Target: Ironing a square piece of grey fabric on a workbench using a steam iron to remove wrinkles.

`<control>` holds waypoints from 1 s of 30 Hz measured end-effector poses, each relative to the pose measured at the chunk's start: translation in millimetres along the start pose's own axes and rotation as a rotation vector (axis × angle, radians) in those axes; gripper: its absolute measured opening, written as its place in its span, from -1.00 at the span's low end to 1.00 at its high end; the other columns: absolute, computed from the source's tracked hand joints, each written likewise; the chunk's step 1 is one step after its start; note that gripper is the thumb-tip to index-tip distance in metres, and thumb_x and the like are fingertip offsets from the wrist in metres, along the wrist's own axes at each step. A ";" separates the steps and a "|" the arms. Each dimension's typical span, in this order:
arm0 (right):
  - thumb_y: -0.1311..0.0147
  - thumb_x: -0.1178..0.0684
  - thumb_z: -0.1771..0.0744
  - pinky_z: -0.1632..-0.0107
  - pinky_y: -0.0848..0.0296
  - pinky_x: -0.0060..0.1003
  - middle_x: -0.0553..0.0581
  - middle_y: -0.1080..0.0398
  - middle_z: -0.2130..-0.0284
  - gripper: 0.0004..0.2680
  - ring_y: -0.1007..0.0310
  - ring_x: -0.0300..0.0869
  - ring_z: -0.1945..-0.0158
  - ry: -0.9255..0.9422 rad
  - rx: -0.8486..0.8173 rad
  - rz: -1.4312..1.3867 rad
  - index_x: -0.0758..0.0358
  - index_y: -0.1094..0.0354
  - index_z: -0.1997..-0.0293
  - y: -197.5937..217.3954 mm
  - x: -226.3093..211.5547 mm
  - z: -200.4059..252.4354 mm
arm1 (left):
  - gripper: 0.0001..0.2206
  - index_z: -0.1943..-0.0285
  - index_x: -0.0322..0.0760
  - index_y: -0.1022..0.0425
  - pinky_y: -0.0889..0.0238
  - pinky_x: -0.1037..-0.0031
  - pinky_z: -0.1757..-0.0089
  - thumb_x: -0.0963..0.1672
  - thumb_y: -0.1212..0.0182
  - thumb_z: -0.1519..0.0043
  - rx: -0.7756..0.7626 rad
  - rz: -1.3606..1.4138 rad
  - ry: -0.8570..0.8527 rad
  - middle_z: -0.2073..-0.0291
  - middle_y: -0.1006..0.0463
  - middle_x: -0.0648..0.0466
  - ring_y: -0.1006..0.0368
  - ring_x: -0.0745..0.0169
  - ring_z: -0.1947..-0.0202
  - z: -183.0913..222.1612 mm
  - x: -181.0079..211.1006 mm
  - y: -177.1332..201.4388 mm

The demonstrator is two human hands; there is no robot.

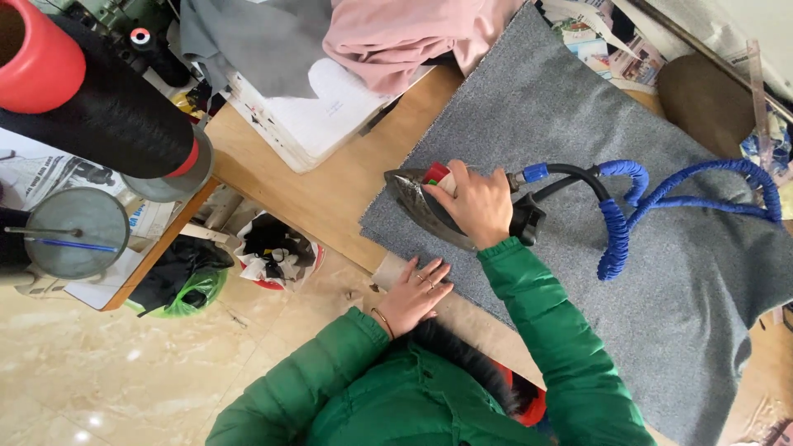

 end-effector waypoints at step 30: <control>0.04 -0.49 -0.35 0.22 -0.44 -0.27 0.02 -0.42 0.75 -0.64 -0.57 -0.10 0.57 -0.122 -0.295 -0.117 -0.05 -0.30 0.29 34.8 4.7 35.8 | -0.50 -0.34 -0.05 -0.42 0.29 -0.21 -0.36 -0.07 -0.38 -0.17 -0.117 0.000 0.079 -0.43 -0.28 -0.08 -0.18 -0.06 -0.42 -8.2 19.4 27.6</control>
Point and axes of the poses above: each hand's wrist, its own z-axis away from the middle knuckle, its own y-axis out of the back of the hand, x = y × z, the point moved 2 cm from there along -z, towards the middle knuckle
